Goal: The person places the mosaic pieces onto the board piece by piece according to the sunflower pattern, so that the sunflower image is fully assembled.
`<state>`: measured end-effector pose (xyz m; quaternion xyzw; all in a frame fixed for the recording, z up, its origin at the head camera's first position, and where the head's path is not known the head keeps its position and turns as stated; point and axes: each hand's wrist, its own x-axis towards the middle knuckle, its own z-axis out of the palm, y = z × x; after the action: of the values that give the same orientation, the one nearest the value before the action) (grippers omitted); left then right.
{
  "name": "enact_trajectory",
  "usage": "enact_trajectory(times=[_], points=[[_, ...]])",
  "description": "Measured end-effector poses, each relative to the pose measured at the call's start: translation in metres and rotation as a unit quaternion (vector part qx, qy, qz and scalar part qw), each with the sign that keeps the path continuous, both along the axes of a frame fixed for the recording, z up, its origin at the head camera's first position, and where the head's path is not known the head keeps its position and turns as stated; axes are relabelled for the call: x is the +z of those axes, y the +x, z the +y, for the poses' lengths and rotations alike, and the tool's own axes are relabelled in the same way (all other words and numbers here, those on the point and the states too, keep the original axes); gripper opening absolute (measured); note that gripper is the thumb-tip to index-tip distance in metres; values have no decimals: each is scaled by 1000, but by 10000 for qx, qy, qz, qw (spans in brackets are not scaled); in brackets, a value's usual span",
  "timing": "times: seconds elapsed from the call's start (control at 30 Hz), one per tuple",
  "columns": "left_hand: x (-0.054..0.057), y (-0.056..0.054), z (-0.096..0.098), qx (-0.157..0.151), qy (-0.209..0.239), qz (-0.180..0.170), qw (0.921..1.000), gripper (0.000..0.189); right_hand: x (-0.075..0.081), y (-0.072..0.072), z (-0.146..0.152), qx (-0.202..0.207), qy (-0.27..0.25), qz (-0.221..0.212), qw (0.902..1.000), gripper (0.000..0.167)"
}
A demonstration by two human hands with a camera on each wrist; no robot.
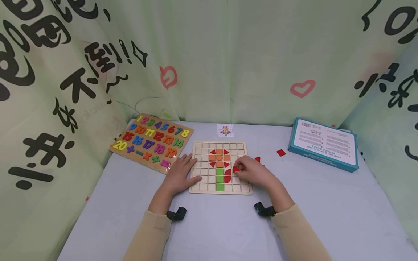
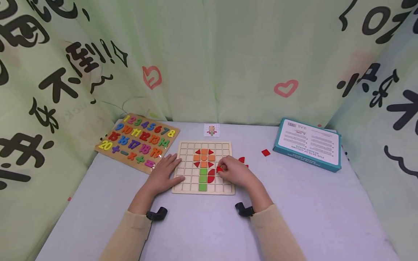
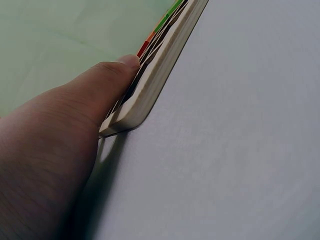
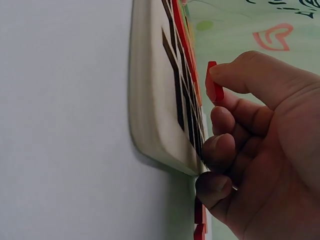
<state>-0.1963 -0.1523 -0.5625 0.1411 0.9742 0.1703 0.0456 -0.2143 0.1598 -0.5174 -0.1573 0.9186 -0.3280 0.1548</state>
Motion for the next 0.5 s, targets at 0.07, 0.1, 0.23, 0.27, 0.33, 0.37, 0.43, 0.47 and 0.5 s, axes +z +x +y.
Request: enact_trajectory(times=[0.07,0.1,0.23,0.27,0.33,0.37,0.43,0.47,0.5], points=[[0,0,0,-5,-3,9,10000,83,-2,0,-1,-2,94,-11,10000,21],[0,0,0,-9,-5,19,10000,83,-3,-1,-2,5,152,1,9999,21],[0,0,0,-4,-4,39,10000,83,-4,0,-4,-11,318,41,9995,20],[0,0,0,1,0,35,10000,83,-4,0,-5,-13,351,48,9994,19],[0,0,0,13,5,17,10000,83,-4,0,-6,-18,433,61,9990,20],[0,0,0,17,6,11,10000,83,-4,0,-7,-20,456,54,9989,20],[1,0,1,20,5,-8,10000,83,-4,1,-8,-20,505,57,9987,21],[1,0,1,25,6,-16,10000,83,-4,1,-8,-21,512,59,9987,22],[1,0,1,25,7,-23,10000,83,-4,1,-8,-15,534,70,9986,22]])
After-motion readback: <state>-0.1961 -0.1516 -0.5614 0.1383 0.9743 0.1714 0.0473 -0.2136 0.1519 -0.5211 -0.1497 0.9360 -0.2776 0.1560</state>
